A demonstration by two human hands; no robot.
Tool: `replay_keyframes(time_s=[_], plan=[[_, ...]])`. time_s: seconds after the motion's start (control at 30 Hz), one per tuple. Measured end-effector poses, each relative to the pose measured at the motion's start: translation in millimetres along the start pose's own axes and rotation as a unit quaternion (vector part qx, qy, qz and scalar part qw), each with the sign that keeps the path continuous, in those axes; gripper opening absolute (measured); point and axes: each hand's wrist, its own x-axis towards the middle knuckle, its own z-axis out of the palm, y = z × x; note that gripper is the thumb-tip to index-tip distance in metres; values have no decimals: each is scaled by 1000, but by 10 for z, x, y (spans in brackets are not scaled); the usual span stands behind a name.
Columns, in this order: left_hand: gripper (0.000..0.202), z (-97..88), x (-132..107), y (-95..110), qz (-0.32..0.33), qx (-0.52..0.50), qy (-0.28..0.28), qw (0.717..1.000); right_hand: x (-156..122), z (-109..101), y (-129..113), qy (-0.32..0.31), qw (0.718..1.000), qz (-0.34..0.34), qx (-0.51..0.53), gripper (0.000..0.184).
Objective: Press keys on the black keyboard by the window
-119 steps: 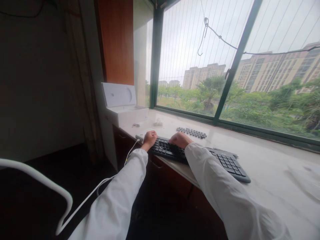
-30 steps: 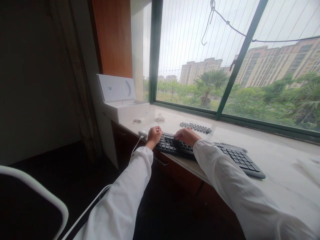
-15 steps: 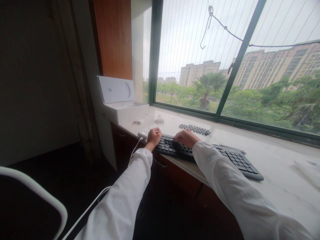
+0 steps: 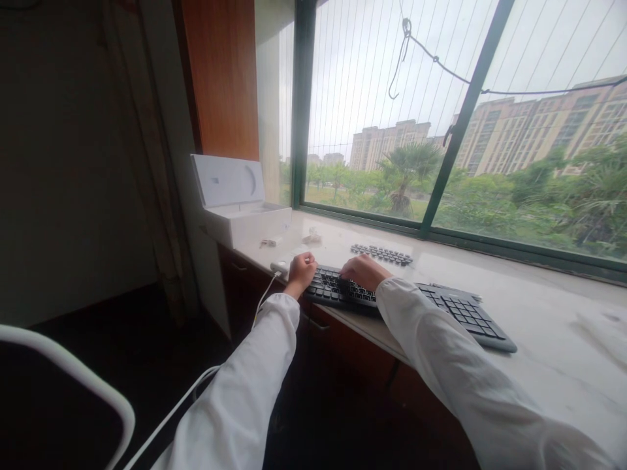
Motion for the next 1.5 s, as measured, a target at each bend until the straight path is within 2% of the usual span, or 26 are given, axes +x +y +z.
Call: replay_keyframes(time_s=[0.17,0.33,0.53,0.77,1.0,1.2,1.5], plan=[[15,2,-3,7,-4,-3,-1,1000,17,-30,-59,-19,1000,5,-17,20],[17,0,-9,17,1,-5,-2,1000,36,-70,-102,-41,998,44,-13,18],[15,10,-4,-9,4,0,3,1000,39,-46,-24,-35,995,85,27,15],[14,14,9,-6,3,1,7,1000,13,-16,27,-22,996,77,48,15],[15,10,7,-5,0,-1,6,1000,5,-27,38,-17,987,142,77,17],[15,8,-2,-5,-2,-5,4,1000,4,-36,7,-12,989,141,44,16],[14,2,-7,-8,-2,-9,1,1000,26,-16,-58,-27,995,95,-2,16]])
